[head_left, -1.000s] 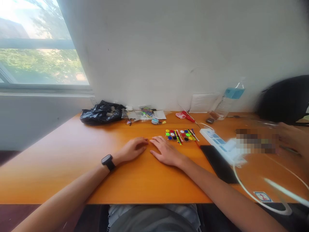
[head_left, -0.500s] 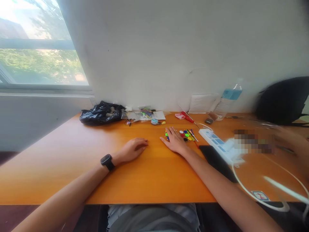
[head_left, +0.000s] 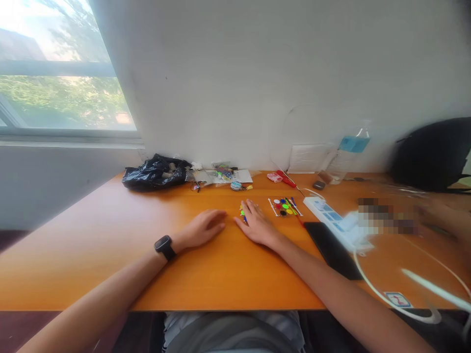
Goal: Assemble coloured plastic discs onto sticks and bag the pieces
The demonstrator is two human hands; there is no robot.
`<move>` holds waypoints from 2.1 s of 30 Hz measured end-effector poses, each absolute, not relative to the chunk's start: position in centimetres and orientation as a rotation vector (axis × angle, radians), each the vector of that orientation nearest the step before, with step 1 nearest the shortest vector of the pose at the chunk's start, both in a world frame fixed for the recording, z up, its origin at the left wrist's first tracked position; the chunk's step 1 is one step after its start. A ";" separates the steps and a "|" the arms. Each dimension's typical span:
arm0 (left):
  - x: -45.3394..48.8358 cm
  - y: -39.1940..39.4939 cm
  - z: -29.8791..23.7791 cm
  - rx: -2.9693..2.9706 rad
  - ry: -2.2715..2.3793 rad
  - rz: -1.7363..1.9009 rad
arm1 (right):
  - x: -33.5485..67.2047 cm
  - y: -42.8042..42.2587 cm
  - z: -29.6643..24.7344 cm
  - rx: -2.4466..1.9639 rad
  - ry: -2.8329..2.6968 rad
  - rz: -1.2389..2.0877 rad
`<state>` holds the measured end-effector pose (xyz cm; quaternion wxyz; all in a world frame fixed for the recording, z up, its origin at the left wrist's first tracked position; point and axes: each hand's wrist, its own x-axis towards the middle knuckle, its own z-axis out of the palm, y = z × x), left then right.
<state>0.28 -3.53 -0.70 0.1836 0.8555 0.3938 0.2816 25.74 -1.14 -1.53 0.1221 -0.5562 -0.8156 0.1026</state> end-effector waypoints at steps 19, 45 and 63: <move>0.6 -4.1 -0.2 2.500 1.066 0.686 | 27.4 -1.9 2.4 -1.926 -2.228 -0.283; 0.6 -4.1 -0.1 2.558 0.991 0.686 | 26.2 -2.8 2.6 -1.915 -2.267 -0.165; 0.5 -4.2 0.0 2.554 1.022 0.650 | 27.0 -1.0 0.6 -1.451 -2.160 0.378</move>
